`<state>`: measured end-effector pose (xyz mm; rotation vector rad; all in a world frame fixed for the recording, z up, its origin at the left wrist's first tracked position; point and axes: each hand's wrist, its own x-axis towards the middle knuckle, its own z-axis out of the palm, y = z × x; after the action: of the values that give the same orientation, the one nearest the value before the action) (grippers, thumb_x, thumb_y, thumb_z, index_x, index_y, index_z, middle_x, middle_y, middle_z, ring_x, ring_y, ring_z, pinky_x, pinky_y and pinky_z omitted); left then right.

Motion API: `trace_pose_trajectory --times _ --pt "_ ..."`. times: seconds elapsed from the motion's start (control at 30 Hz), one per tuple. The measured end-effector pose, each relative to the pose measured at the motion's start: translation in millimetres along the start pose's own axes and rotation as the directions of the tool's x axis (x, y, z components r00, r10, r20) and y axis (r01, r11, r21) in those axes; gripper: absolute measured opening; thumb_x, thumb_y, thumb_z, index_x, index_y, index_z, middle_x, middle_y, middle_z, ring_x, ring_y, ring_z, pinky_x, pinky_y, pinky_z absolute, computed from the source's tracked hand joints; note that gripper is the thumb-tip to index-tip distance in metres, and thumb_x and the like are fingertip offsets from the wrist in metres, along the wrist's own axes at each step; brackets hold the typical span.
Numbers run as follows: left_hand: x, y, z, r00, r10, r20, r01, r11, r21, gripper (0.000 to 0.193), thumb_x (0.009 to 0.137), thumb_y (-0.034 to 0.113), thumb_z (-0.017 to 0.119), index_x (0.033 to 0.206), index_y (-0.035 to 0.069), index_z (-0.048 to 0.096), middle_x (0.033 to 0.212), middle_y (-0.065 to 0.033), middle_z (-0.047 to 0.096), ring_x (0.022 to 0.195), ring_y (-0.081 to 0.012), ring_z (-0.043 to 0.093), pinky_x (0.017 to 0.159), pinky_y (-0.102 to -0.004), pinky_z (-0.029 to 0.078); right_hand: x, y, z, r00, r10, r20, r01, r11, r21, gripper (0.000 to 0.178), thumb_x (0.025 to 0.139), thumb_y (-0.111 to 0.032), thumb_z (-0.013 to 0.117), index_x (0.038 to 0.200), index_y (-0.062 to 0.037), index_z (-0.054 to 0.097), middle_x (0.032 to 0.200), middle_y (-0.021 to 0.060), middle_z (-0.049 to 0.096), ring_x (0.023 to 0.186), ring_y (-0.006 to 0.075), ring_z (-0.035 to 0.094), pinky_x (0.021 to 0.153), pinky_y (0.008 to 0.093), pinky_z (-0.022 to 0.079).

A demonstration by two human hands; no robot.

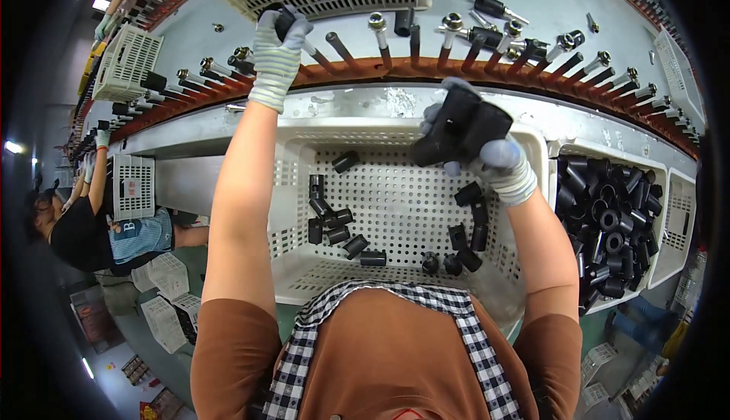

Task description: The person picks black plastic cylindrical components by hand from a plastic bin and places them into an assembly line rack or another bin.

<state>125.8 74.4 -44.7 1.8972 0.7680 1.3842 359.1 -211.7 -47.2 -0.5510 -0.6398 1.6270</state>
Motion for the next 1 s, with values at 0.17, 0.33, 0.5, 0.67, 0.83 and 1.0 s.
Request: trace_pose_trajectory --times 0.17,0.33,0.5,0.67,0.83,1.0 --pt "-29.2 9.9 -3.7 0.989 0.134 -0.060 -0.077 0.825 0.560 0.051 0.080 0.016 0.068 0.122 0.003 0.042 0.112 -0.0175 0.050 0.098 -0.0232 0.052 0.084 -0.0363 0.045 -3.2 2.8 -10.2 0.996 -0.084 0.001 0.080 0.952 0.296 0.101 0.064 -0.030 0.083 0.145 -0.0098 0.026 0.129 0.0218 0.049 0.120 0.0372 0.051 0.065 0.0392 0.059" --pt "-128.2 94.0 43.8 0.935 -0.229 0.269 0.271 0.954 -0.130 0.081 0.081 0.013 0.067 0.146 0.009 0.018 0.136 -0.0169 0.035 0.121 -0.0287 0.044 0.099 -0.0400 0.040 2.1 7.2 1.9 0.994 -0.109 0.002 0.101 0.930 0.353 0.103 0.064 -0.035 0.080 0.146 -0.0101 0.023 0.133 0.0217 0.046 0.123 0.0376 0.048 0.069 0.0409 0.058" --pt "-131.3 151.0 69.1 0.538 -0.233 0.810 0.625 0.755 -0.198 0.081 0.084 0.019 0.066 0.149 0.016 0.017 0.130 -0.0119 0.042 0.109 -0.0250 0.054 0.091 -0.0342 0.045 2.3 11.5 11.8 0.987 -0.161 -0.009 0.156 0.936 0.315 0.103 0.063 -0.034 0.081 0.146 -0.0120 0.025 0.125 0.0211 0.054 0.111 0.0371 0.058 0.087 0.0439 0.055" --pt "-123.6 138.9 45.1 0.562 -0.085 0.823 0.328 0.936 -0.128 0.071 0.084 0.018 0.065 0.145 0.015 0.029 0.121 -0.0106 0.053 0.102 -0.0205 0.057 0.089 -0.0332 0.047 1.1 -6.4 2.1 0.966 -0.258 0.030 0.243 0.937 0.252 0.094 0.068 -0.026 0.078 0.146 -0.0199 0.026 0.121 0.0268 0.054 0.114 0.0411 0.055 0.059 0.0371 0.060" --pt "-83.0 122.9 23.6 0.935 -0.133 0.329 0.332 0.655 -0.679 0.042 0.082 0.005 0.058 0.120 0.011 0.042 0.105 -0.0142 0.059 0.094 -0.0286 0.063 0.086 -0.0432 0.053 -0.5 -12.0 3.6 0.972 -0.212 -0.098 0.229 0.947 0.224 0.095 0.068 -0.032 0.077 0.146 -0.0150 0.025 0.129 0.0245 0.051 0.119 0.0424 0.051 0.061 0.0358 0.054" --pt "-16.1 75.7 -6.4 0.966 -0.003 -0.260 -0.044 0.984 -0.175 0.022 0.080 0.008 0.069 0.097 0.003 0.054 0.091 -0.0080 0.065 0.080 -0.0134 0.060 0.074 -0.0281 0.051 -2.8 -5.8 -0.9 0.974 -0.211 -0.078 0.223 0.951 0.215 0.095 0.068 -0.029 0.078 0.146 -0.0130 0.025 0.128 0.0255 0.051 0.117 0.0439 0.052 0.065 0.0391 0.056"
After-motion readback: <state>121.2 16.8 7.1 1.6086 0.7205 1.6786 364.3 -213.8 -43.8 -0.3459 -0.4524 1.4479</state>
